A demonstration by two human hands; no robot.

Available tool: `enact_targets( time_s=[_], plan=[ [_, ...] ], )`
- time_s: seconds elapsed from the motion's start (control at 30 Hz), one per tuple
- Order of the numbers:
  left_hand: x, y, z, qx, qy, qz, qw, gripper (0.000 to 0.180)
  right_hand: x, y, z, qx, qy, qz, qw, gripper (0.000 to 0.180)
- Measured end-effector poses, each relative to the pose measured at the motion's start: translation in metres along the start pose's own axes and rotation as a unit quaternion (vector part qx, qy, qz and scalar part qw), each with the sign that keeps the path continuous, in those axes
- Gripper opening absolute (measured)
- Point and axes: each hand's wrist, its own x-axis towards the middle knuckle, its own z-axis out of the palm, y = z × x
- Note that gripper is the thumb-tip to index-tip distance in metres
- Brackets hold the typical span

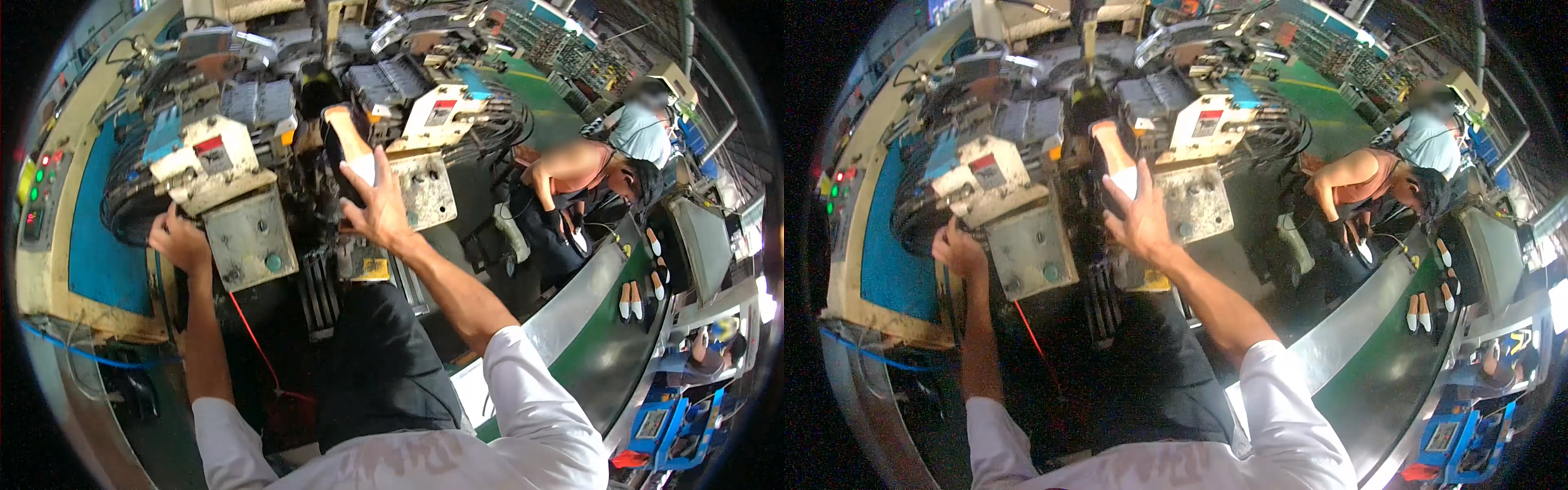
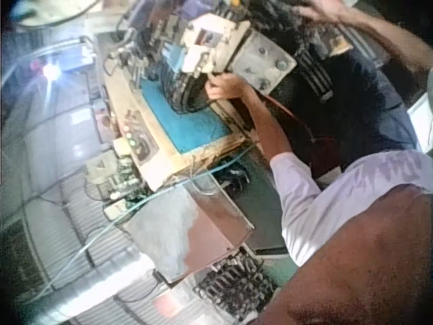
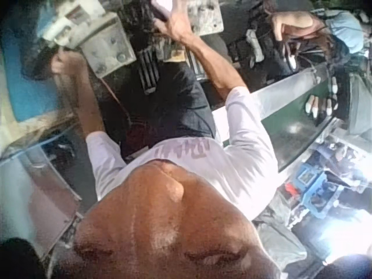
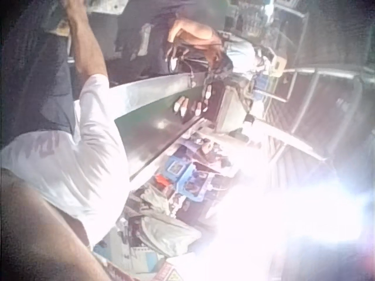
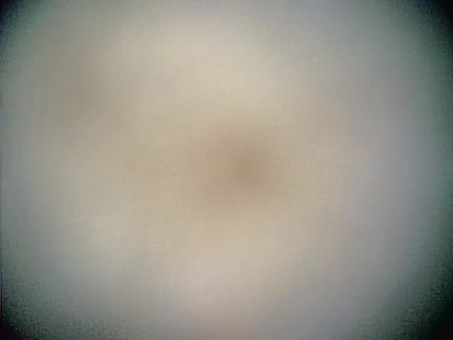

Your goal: The person repeatedly picks up black shoes from a conveyor belt and places them into a machine. They operate the machine to process the shoe soles and then return the shoes to the belt. This cycle is repeated for multiple shoes.

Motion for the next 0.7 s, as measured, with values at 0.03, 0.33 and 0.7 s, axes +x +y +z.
enact_targets(
  time_s=[0.03,0.33,0.7],
  plan=[
    [-0.002,-0.005,-0.001,0.005,-0.013,-0.007,1.0,0.042,0.002,-0.003,0.004,0.008,0.0,0.009,1.0,0.07],
    [0.002,0.0,-0.003,0.004,0.007,-0.011,1.0,0.041,-0.011,0.006,0.001,0.071,-0.01,0.002,0.997,0.073],
    [0.002,0.006,-0.013,0.0,-0.016,-0.016,1.0,0.032,-0.025,-0.041,0.023,-0.054,-0.007,0.023,0.998,0.084]
  ],
)
